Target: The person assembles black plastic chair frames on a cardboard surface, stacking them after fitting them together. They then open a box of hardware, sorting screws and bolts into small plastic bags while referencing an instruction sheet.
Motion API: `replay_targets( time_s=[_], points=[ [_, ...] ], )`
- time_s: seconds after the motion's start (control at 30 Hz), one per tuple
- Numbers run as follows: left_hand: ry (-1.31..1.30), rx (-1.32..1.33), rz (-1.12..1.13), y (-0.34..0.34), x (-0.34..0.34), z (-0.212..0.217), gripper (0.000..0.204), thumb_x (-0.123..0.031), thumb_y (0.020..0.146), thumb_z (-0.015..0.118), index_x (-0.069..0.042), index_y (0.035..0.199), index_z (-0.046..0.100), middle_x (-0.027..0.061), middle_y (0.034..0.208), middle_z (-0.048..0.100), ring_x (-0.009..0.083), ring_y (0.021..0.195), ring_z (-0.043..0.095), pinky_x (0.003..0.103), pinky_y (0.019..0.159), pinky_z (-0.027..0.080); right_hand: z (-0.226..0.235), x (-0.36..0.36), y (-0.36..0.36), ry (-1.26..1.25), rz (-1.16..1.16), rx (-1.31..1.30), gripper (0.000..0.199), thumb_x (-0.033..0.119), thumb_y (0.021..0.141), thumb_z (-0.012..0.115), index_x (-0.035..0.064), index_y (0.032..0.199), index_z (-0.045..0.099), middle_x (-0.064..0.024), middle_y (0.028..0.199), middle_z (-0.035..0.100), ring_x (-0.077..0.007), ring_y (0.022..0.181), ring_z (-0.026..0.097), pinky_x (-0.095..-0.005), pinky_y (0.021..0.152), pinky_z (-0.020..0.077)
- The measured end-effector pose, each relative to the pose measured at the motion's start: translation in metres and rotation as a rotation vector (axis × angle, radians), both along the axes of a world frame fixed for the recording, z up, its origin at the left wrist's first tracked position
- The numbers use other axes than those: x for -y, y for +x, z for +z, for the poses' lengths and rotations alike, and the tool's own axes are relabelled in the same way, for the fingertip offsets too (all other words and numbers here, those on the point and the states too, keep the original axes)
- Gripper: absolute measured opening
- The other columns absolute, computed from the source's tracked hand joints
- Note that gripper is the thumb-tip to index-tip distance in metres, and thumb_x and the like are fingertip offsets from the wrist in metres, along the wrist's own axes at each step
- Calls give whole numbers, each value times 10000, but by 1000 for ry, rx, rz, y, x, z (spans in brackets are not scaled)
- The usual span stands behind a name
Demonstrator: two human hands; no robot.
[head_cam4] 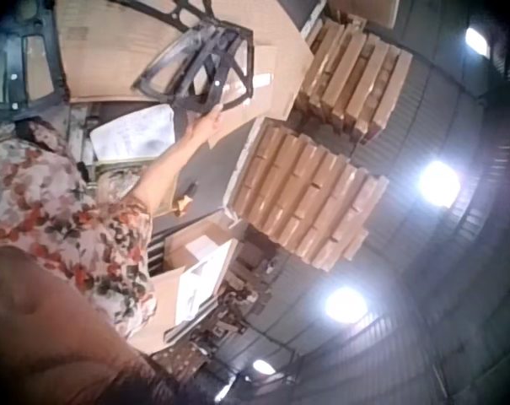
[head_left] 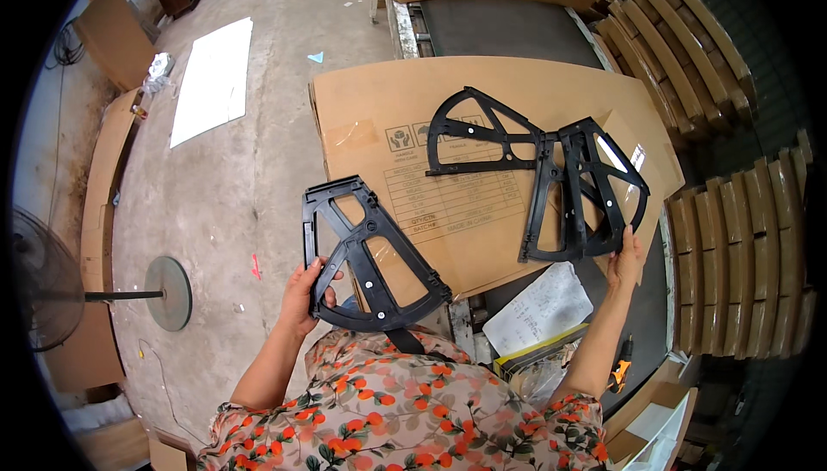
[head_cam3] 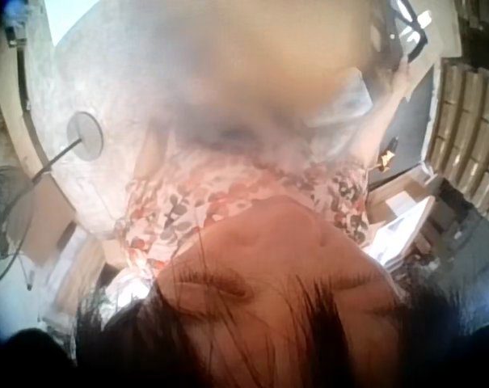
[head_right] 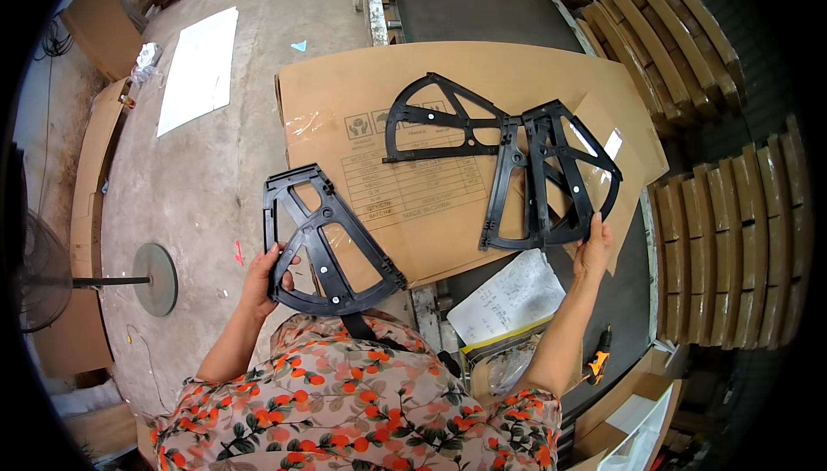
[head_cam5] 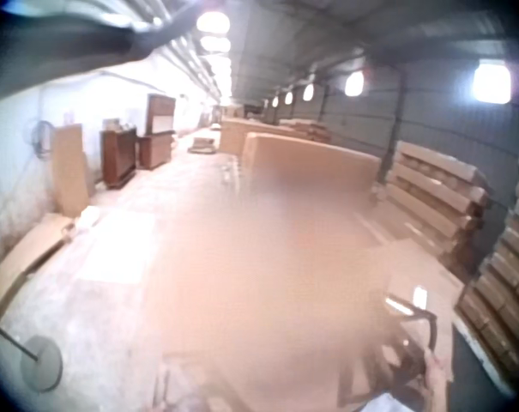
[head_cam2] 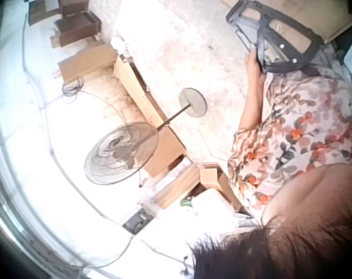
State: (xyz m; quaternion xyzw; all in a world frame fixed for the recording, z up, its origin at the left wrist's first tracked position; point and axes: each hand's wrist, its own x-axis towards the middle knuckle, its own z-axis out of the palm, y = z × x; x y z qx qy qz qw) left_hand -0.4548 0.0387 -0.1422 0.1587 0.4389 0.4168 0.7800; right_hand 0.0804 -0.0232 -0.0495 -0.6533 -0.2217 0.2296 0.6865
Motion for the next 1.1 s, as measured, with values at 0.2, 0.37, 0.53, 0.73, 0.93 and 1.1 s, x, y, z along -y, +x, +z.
replay_targets(
  time_s=[0.2, 0.37, 0.53, 0.73, 0.93, 1.1],
  points=[
    [-25, -26, 0, -1, -2, 4, 235, -273, 920, 526, -59, 1015, 510, 143, 820, 643, 150, 453, 562, 250, 414, 463, -23, 5, -1, -520, -386, 1004, 365, 308, 784, 704, 15, 978, 604, -44, 750, 585, -152, 625, 534, -289, 592, 439],
    [-19, -14, 16, -3, 0, 4, 251, -284, 919, 529, -52, 1011, 509, 144, 817, 642, 150, 454, 564, 251, 413, 464, 20, -46, -86, -242, -180, 934, 288, 189, 802, 665, 26, 1032, 605, -102, 813, 606, -221, 690, 581, -308, 659, 474],
    [-27, -33, -20, 1, -4, 8, 259, -289, 921, 519, -54, 1028, 500, 128, 803, 641, 139, 446, 561, 238, 404, 457, -15, -138, -163, -251, 670, 1480, 313, 46, 727, 580, 30, 1039, 599, -156, 1082, 602, -325, 884, 619, -358, 754, 510],
    [-37, -16, 15, 2, 2, 7, 249, -285, 921, 520, -59, 1024, 503, 138, 810, 637, 143, 447, 562, 246, 398, 450, -37, -217, -179, -570, 961, 1764, 199, 10, 717, 561, 26, 915, 569, -157, 945, 584, -308, 852, 617, -394, 669, 515],
    [-24, 12, 13, -3, 3, 3, 256, -274, 927, 507, -48, 1048, 492, 141, 819, 636, 146, 450, 566, 247, 409, 463, -11, -211, -222, -121, 897, 1691, 209, 38, 711, 579, 61, 915, 543, -111, 910, 541, -290, 826, 580, -389, 621, 505],
    [11, 5, -53, -5, -4, 1, 321, -337, 936, 487, -41, 1062, 490, 131, 852, 634, 149, 473, 552, 241, 422, 445, 17, -138, -257, 168, 957, 1620, 278, 59, 671, 605, 78, 939, 533, -70, 913, 519, -249, 798, 531, -325, 602, 489]
  ],
)
